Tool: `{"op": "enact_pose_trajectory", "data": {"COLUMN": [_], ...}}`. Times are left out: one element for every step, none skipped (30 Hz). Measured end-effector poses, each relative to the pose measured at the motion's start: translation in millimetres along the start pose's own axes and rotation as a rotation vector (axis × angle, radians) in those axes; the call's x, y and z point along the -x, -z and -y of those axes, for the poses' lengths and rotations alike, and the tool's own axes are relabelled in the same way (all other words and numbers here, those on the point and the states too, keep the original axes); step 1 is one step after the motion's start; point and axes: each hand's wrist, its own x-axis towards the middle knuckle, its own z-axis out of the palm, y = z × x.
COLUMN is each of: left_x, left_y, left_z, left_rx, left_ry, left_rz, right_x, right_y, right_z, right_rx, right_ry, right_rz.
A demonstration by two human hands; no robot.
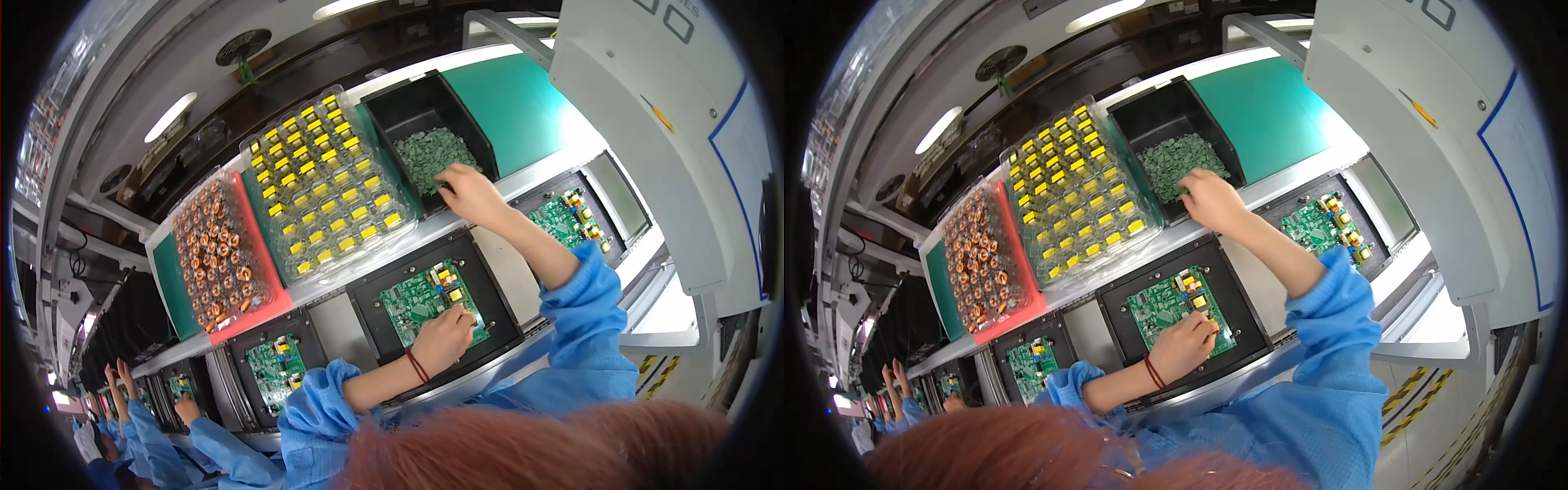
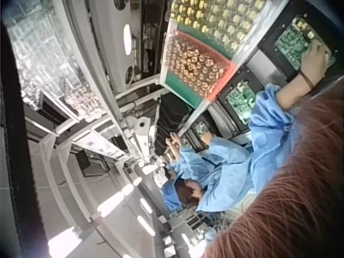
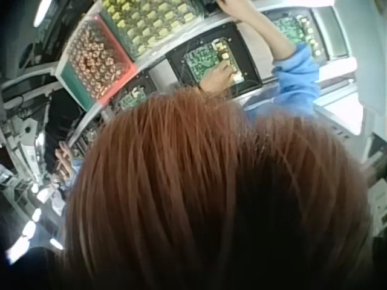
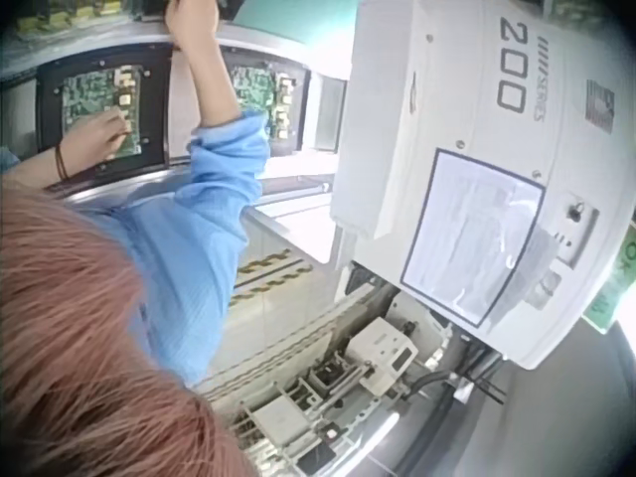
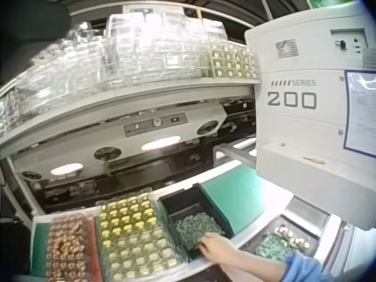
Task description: The person assembles circuit boards on a production line by taking electronic components, including inductors and transformers, from trays and inserting them onto the boards by hand.
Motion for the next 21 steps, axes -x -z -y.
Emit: {"op": "enact_pose_trajectory", "data": {"left_x": [-2, -2, -2, -3, -3, -3, -4, -5, -6, -8, -9, -12, -14, -15, -18, -20, -20, -19, -18, -17, -18], "left_y": [-1, -1, 0, 1, 1, 1, 0, -1, -3, -5, -6, -8, -10, -9, -7, -6, -10, -10, -10, -7, -3], "left_z": [0, 0, -1, -1, -1, -1, 0, 0, -1, -1, -3, -4, -6, -7, -9, -11, -11, -10, -8, -9, -8], "left_rx": [-0.015, -0.017, -0.016, -0.014, -0.013, -0.026, -0.037, -0.035, -0.049, -0.063, -0.062, -0.104, -0.145, -0.147, -0.166, -0.186, -0.204, -0.205, -0.209, -0.212, -0.214], "left_ry": [0.016, 0.007, 0.007, 0.007, 0.003, -0.002, -0.005, -0.005, -0.016, -0.026, -0.026, -0.036, -0.046, -0.050, -0.024, 0.001, -0.022, -0.032, -0.049, -0.057, -0.057], "left_rz": [0.023, 0.029, 0.017, 0.006, 0.009, 0.013, 0.016, 0.018, 0.011, 0.005, 0.007, 0.029, 0.051, 0.056, 0.129, 0.201, 0.189, 0.194, 0.175, 0.156, 0.157], "right_x": [-6, -11, -18, -24, -29, -33, -37, -41, -46, -49, -50, -50, -50, -50, -50, -50, -49, -49, -50, -51, -53], "right_y": [-10, -18, -26, -32, -33, -34, -35, -34, -33, -33, -34, -36, -37, -37, -37, -37, -36, -36, -35, -34, -33], "right_z": [-9, -11, -9, -8, -4, 0, 3, 4, 4, 5, 4, 3, 2, 2, 2, 1, 2, 3, 3, 7, 12], "right_rx": [0.092, 0.094, 0.157, 0.221, 0.221, 0.252, 0.283, 0.283, 0.287, 0.289, 0.288, 0.269, 0.249, 0.247, 0.265, 0.285, 0.286, 0.353, 0.420, 0.418, 0.467], "right_ry": [-0.007, -0.014, -0.063, -0.114, -0.118, -0.132, -0.145, -0.147, -0.171, -0.195, -0.197, -0.192, -0.187, -0.192, -0.192, -0.192, -0.200, -0.164, -0.128, -0.130, -0.101], "right_rz": [0.001, -0.008, 0.015, 0.040, 0.038, 0.036, 0.035, 0.037, 0.101, 0.166, 0.168, 0.169, 0.170, 0.166, 0.163, 0.159, 0.153, 0.146, 0.140, 0.139, 0.172]}}
